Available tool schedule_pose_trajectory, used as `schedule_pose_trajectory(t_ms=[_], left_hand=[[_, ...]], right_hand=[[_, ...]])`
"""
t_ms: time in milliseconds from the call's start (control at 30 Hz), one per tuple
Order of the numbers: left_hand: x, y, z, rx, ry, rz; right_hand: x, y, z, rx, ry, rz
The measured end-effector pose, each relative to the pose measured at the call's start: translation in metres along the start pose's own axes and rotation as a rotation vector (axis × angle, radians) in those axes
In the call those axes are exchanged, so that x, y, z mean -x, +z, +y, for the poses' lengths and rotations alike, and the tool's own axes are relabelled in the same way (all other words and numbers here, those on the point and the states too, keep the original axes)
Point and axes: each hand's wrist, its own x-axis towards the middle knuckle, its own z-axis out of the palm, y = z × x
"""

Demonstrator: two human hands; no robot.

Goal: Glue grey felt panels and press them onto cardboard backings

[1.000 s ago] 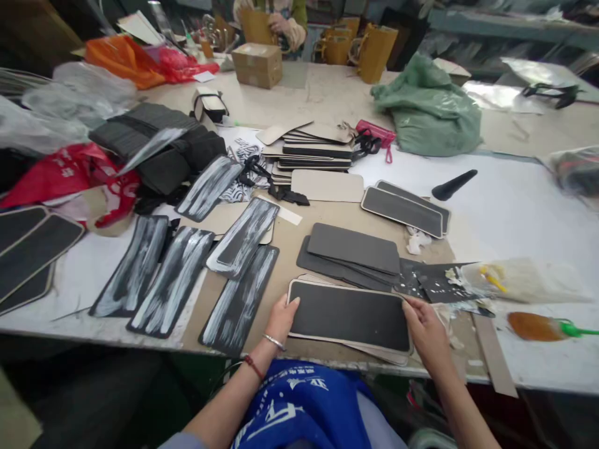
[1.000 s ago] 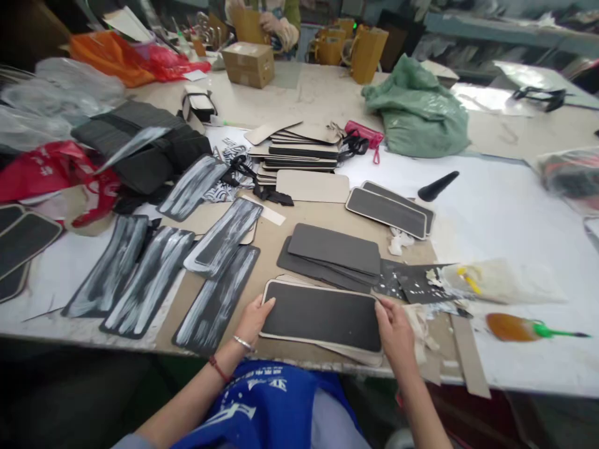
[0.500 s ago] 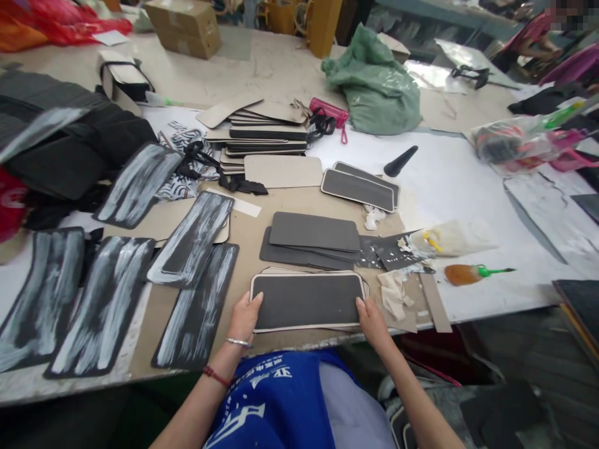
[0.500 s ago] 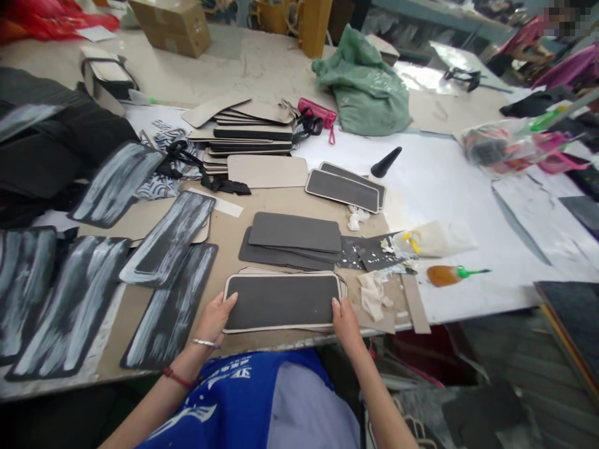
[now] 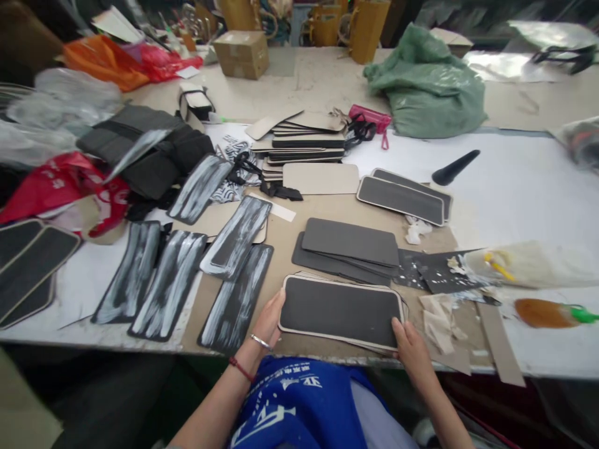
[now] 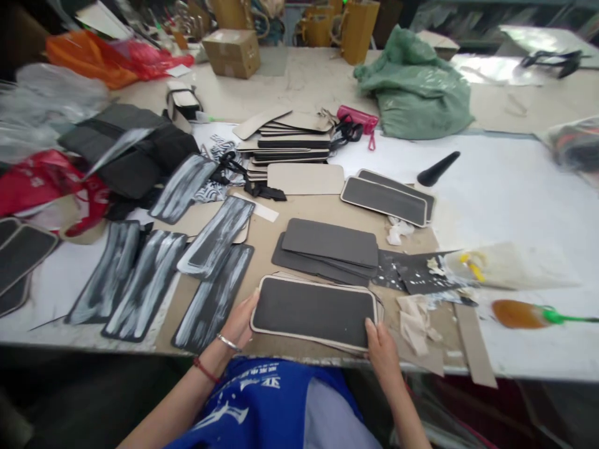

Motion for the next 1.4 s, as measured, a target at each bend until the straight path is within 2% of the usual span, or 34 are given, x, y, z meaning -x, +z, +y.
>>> schedule_pose_trajectory(t_ms=[67, 267, 367, 467, 600, 700, 800, 867, 933, 967, 1033, 1133, 1267, 1400], left_hand=[[0.001, -0.001, -0.001, -0.013, 0.020, -0.017], [0.005, 0.003, -0.007, -0.051, 0.069, 0.048], [0.004, 0.010, 0.002, -0.073, 0.062, 0.039], [-0.010, 0.024, 0.020, -0.105, 0.069, -0.009], [-0.054, 0.058, 0.051, -0.163, 0.145, -0.056], [-0.097, 0.099, 0.077, -0.236, 0.236, -0.084], [-0.136, 0.145, 0.106, -0.343, 0.358, -0.122], [-0.156, 0.169, 0.120, -0.465, 0.462, -0.092], [-0.171, 0.178, 0.126, -0.589, 0.532, -0.010], [-0.175, 0.176, 0.126, -0.632, 0.546, 0.032], [-0.175, 0.159, 0.120, -0.670, 0.533, 0.102], [-0.160, 0.114, 0.101, -0.730, 0.536, 0.209], [-0.122, 0.051, 0.070, -0.941, 0.670, 0.335], [-0.068, 0.011, 0.031, -1.184, 0.747, 0.309]], right_hand=[[-0.001, 0.000, 0.003, -0.013, 0.000, -0.001], [0.004, -0.004, 0.007, -0.009, -0.036, 0.022], [0.003, -0.008, -0.003, -0.031, -0.041, 0.031], [-0.012, -0.012, -0.021, -0.028, -0.107, 0.049], [-0.059, -0.018, -0.050, -0.030, -0.202, 0.077], [-0.106, -0.030, -0.081, 0.015, -0.270, 0.133], [-0.152, -0.051, -0.116, 0.139, -0.314, 0.228], [-0.178, -0.066, -0.133, 0.249, -0.329, 0.302], [-0.196, -0.075, -0.138, 0.303, -0.321, 0.346], [-0.201, -0.077, -0.136, 0.332, -0.321, 0.372], [-0.200, -0.075, -0.124, 0.414, -0.357, 0.410], [-0.179, -0.064, -0.099, 0.528, -0.441, 0.352], [-0.127, -0.055, -0.070, 0.536, -0.423, 0.244], [-0.065, -0.054, -0.036, 0.602, -0.397, 0.130]])
